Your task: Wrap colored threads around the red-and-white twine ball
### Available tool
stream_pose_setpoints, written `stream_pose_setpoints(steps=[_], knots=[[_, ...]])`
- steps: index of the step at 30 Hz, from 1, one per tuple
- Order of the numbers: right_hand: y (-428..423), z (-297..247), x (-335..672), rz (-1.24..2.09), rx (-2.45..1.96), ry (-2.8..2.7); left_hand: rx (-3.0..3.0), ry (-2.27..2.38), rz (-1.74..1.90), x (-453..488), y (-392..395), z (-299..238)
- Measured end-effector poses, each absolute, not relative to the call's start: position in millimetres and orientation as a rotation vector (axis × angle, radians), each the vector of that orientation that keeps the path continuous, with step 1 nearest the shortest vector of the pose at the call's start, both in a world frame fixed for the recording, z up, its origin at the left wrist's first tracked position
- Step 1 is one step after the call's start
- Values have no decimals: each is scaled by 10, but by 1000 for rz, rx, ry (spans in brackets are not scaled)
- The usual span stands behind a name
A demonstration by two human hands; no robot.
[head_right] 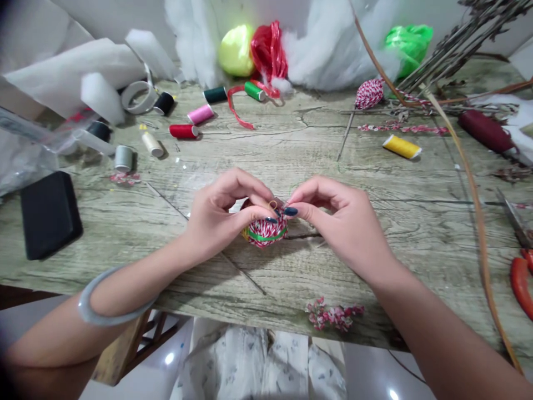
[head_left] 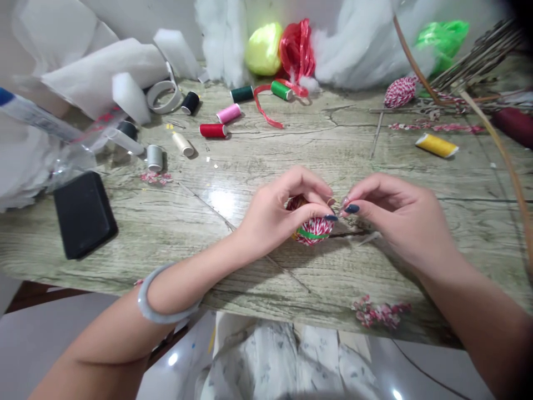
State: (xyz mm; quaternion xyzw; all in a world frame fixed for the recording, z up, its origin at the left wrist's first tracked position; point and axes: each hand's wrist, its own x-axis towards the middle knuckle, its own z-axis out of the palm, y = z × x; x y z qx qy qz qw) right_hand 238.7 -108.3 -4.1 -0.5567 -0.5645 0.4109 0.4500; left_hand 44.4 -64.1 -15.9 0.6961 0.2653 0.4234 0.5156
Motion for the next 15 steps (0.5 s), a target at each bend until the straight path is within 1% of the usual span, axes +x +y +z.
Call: stream_pose_setpoints(steps=[8,15], knots=[[-1116,-26,2409,1116,-1484,-1376,1619,628,1033,451,-650,-195],[-1118,-5,2362,1213,-1424,-1329,1623,617,1043,466,-643,-205]])
